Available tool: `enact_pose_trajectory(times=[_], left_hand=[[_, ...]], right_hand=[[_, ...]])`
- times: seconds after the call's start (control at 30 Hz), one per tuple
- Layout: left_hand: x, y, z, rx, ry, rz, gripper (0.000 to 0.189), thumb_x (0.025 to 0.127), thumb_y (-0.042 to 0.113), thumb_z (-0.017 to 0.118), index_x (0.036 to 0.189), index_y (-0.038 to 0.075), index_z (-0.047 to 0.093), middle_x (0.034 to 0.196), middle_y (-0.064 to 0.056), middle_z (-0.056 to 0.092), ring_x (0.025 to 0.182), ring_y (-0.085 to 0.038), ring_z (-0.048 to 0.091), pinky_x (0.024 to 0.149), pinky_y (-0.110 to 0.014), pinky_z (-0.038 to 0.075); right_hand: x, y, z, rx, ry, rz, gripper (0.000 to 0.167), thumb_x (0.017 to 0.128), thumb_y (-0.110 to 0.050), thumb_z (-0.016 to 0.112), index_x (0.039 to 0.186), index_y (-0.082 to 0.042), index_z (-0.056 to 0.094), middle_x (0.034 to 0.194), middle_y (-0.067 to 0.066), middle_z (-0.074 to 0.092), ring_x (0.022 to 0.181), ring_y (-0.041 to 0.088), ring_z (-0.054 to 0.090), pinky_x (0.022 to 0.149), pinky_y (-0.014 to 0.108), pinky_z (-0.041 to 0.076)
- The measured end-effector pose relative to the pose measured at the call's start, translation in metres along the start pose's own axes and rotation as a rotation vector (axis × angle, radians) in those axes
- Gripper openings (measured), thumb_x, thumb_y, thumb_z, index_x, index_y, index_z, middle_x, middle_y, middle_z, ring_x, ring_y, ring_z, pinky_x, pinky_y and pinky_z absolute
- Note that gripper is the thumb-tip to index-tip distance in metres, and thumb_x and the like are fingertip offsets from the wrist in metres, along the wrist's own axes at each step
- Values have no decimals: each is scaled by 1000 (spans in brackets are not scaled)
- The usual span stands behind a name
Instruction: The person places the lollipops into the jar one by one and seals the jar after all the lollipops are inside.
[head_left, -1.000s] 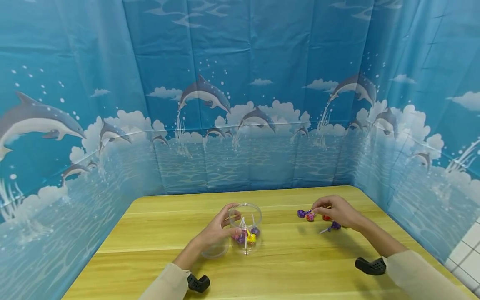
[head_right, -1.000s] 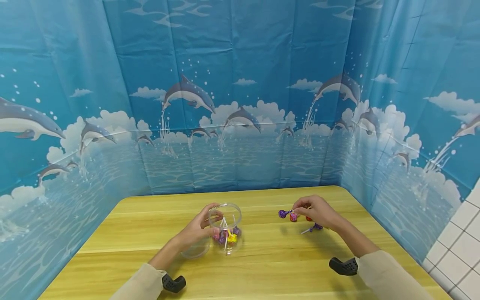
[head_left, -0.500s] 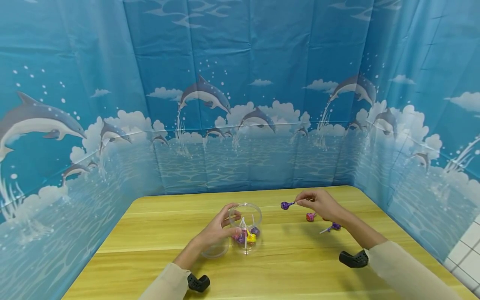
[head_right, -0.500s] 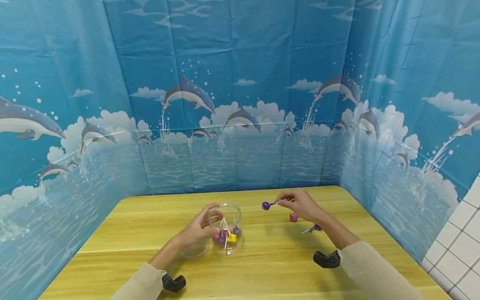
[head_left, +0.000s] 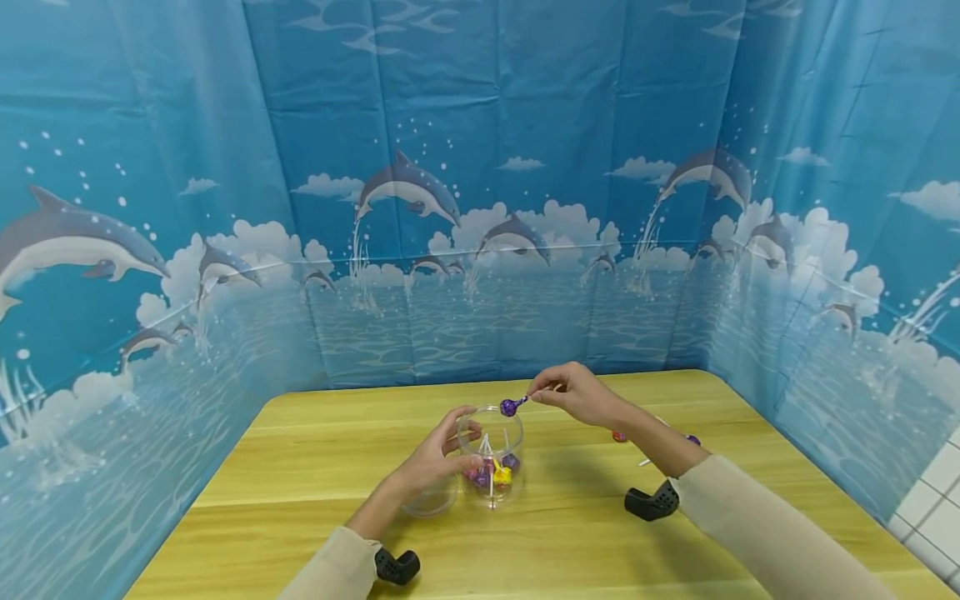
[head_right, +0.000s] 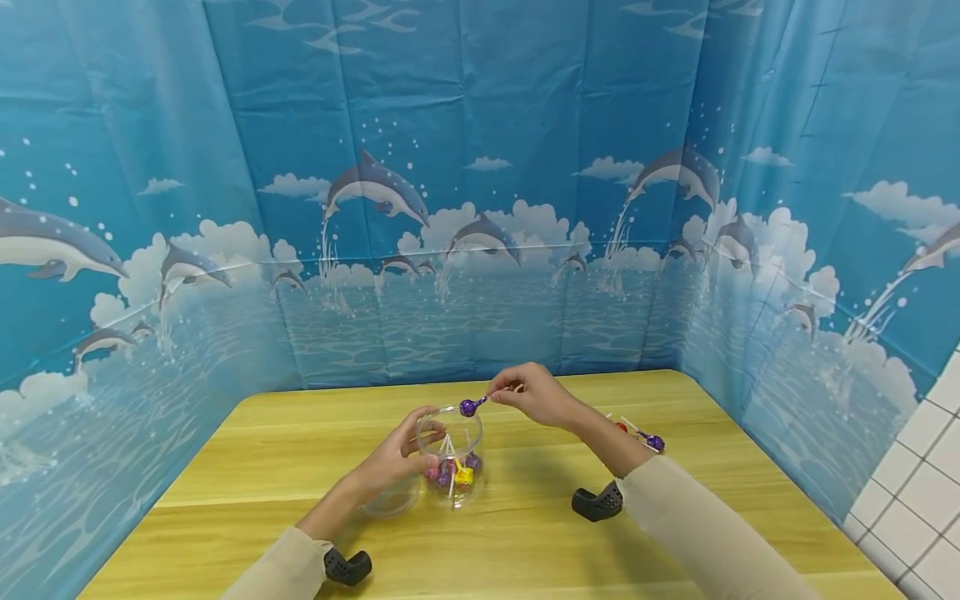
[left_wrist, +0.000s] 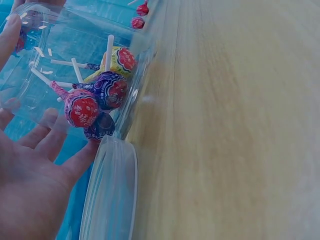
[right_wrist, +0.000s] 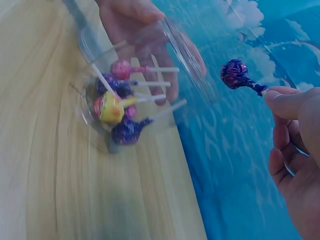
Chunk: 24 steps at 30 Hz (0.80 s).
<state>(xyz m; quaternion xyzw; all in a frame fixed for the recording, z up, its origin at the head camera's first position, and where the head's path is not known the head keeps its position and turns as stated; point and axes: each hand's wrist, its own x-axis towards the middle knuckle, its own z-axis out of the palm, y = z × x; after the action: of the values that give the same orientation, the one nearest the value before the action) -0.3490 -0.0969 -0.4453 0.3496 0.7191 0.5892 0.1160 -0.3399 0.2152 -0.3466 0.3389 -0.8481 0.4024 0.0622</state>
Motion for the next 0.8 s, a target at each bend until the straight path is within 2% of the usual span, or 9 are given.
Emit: enact_pose_trajectory(times=[0.2, 0.4, 0.6, 0.8], left_hand=[[2, -2, -1, -8, -9, 2, 73, 103, 20, 67, 162, 14, 25, 152, -20, 43, 144, -38, 41, 109, -51, 45], [-1, -1, -2, 1, -5, -8, 75, 103, 27, 67, 163, 17, 24, 160, -17, 35, 144, -37, 41, 107, -51, 46], [-1, -3, -4, 13, -6, -9, 74, 103, 31, 68, 163, 22, 25, 156, -15, 40, 145, -36, 40, 111, -54, 42], [1, -4, -5, -12, -13, -45, 76, 103, 30, 66, 164, 26, 22, 163, -11, 32, 148, -37, 35, 107, -54, 46]], right_hand=[[18, -6, 19, -18, -65, -29, 14, 103, -8, 65, 105, -8, 79, 103, 8, 74, 86, 21, 65, 70, 33, 55], [35, -10, 41, -117, -140, -115, 12, 100, -9, 70, 101, -10, 81, 99, -2, 74, 78, 18, 65, 64, 30, 53], [49, -15, 63, -259, -155, -206, 8, 95, -6, 75, 97, -7, 83, 96, 0, 77, 85, 13, 72, 71, 26, 57], [59, -22, 73, -334, -189, -255, 9, 90, -4, 80, 99, -5, 83, 93, 2, 78, 85, 13, 72, 76, 28, 58]])
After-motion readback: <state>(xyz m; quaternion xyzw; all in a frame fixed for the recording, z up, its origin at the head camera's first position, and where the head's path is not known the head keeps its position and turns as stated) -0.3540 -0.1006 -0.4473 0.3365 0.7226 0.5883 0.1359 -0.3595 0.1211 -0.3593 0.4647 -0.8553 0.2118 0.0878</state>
